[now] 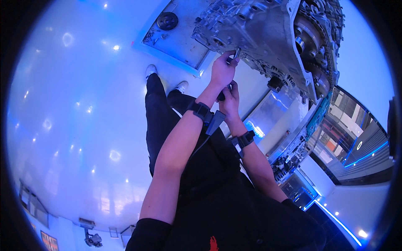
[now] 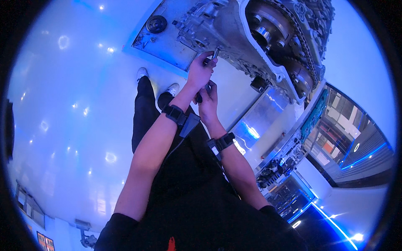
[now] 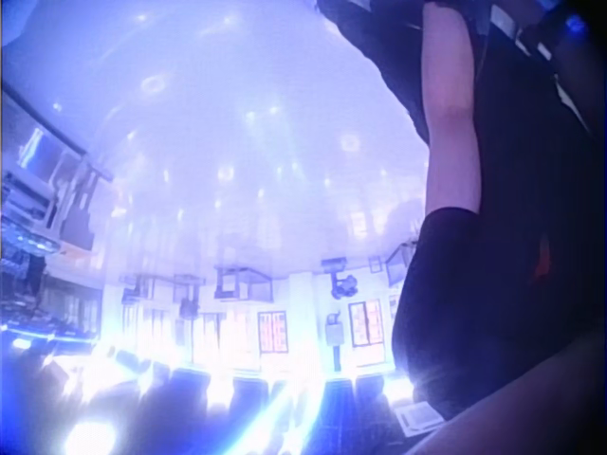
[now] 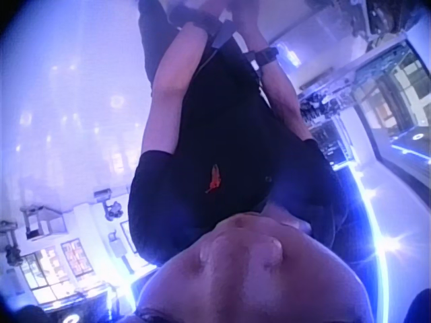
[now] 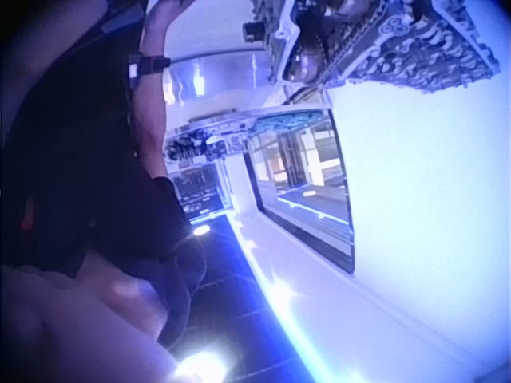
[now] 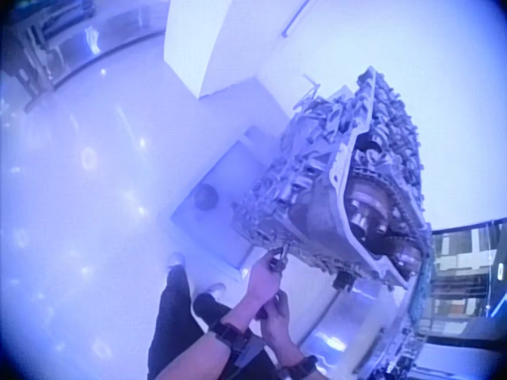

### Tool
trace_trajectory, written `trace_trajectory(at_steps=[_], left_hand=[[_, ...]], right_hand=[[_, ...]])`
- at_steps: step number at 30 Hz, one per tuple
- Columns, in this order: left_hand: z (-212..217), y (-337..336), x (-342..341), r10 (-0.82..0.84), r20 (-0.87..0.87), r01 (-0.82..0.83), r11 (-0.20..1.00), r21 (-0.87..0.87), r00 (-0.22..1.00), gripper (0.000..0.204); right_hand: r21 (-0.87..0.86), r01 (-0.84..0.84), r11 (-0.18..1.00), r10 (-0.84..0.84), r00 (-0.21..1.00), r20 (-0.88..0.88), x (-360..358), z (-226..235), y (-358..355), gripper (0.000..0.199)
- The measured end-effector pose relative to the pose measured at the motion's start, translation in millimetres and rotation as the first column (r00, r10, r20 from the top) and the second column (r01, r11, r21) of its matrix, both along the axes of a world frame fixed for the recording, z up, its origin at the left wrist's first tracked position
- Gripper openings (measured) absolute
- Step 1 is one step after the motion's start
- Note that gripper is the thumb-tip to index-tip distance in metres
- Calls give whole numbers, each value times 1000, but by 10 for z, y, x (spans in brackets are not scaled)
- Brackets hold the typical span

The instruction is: Installing a metal cover onto an engine block and securing it with bolts and tools.

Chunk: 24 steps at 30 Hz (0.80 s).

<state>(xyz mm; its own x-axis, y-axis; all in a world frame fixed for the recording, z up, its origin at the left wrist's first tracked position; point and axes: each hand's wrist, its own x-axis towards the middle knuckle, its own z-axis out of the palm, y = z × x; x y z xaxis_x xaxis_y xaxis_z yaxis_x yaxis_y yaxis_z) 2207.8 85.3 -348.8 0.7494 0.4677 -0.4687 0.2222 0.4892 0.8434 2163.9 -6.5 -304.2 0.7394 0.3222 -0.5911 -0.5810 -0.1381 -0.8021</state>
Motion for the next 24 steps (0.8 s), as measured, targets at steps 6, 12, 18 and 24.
trace_trajectory(at_steps=[6,12,18,24], left_hand=[[62,56,18,-13,-44,17,995,96,999,32],[-142,151,71,-13,-32,19,980,196,999,28],[-75,147,78,-21,67,31,989,-146,998,31],[113,228,-138,-258,-31,253,960,-117,966,31]], right_hand=[[71,124,990,-116,988,-102,-2,78,45,27],[228,207,951,-25,790,-612,-63,280,71,30],[175,13,984,49,937,-346,-174,76,-100,26],[-130,138,982,-142,990,-24,-263,80,42,28]])
